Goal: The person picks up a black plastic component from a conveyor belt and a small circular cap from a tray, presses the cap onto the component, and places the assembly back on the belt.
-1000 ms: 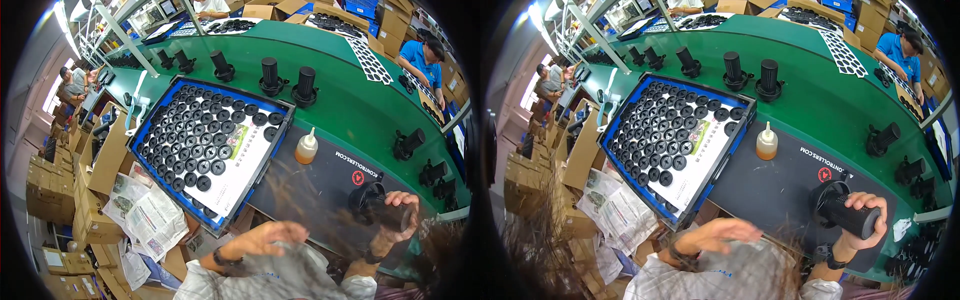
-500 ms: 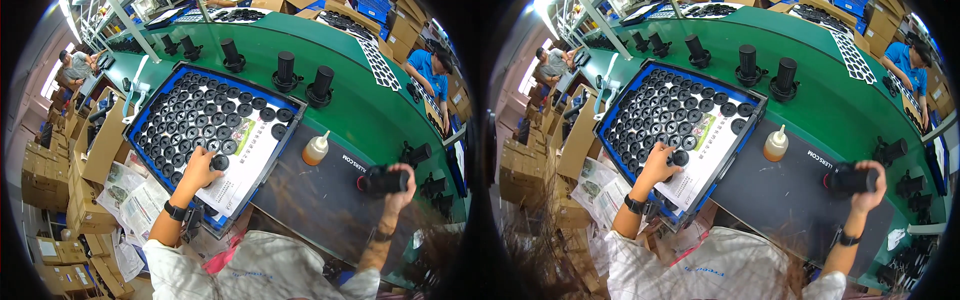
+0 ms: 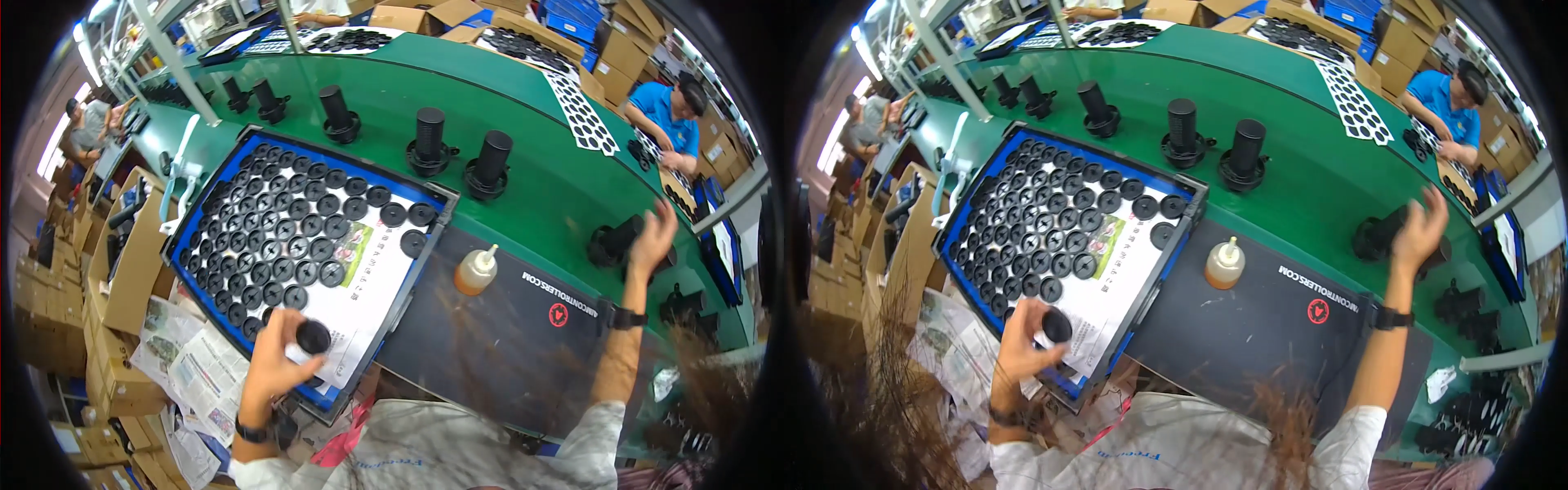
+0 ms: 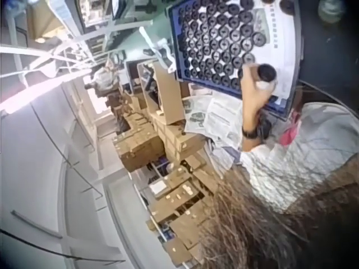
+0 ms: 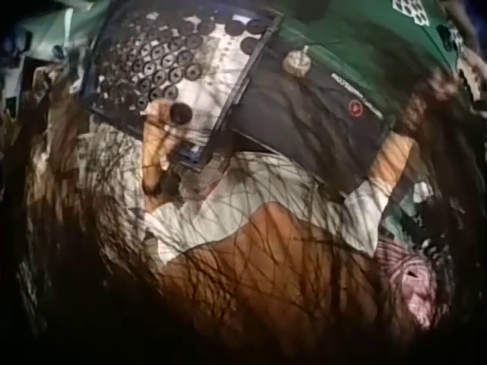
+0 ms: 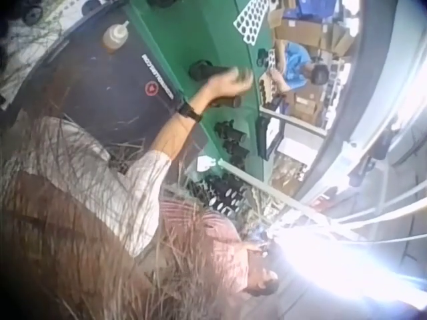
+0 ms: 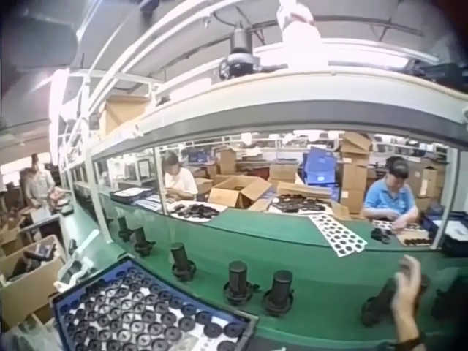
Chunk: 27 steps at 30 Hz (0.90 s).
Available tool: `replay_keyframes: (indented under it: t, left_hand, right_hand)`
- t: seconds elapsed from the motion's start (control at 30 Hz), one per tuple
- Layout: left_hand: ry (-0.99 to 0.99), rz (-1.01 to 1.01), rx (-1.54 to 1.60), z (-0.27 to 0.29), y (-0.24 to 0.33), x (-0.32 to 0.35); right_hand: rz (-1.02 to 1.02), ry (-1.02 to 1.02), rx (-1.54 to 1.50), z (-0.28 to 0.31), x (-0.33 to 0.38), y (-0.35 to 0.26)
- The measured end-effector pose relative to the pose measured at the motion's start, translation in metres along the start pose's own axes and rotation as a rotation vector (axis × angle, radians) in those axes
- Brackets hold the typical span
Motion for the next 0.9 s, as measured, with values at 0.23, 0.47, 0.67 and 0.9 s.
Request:
replay_keyframes:
  t: [0.23, 0.47, 0.67, 0.9]
  left_hand:
    - [-0.187, -0.040, 0.644, -0.073, 0.061, 0.049]
    - [-0.187, 0.114, 1.179, -0.128, 0.071, 0.028]
    - [-0.229, -0.137, 1.156, -0.168, 0.074, 0.008]
    - [-0.227, -0.339, 0.663, -0.197, 0.117, 0.010]
  right_hand:
    - [0.054, -0.561, -0.082, -0.232, 0.064, 0.006]
    - [-0.268, -0.303, -0.406, -0.189, 0.050, 0.007]
    - [-0.282, -0.253, -0.980, -0.074, 0.062, -0.137]
    - [-0.732, -0.094, -1.466, -0.025, 0.150, -0.153]
Point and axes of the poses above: each hand's wrist, its own x-axis away from the middle knuckle, its own z-axis out of the back of the hand, y = z × x, the point moved 3 cm from there along -x, towards the middle knuckle, and after that the axes turned 15 degrees about -x, right-handed, at the moved point
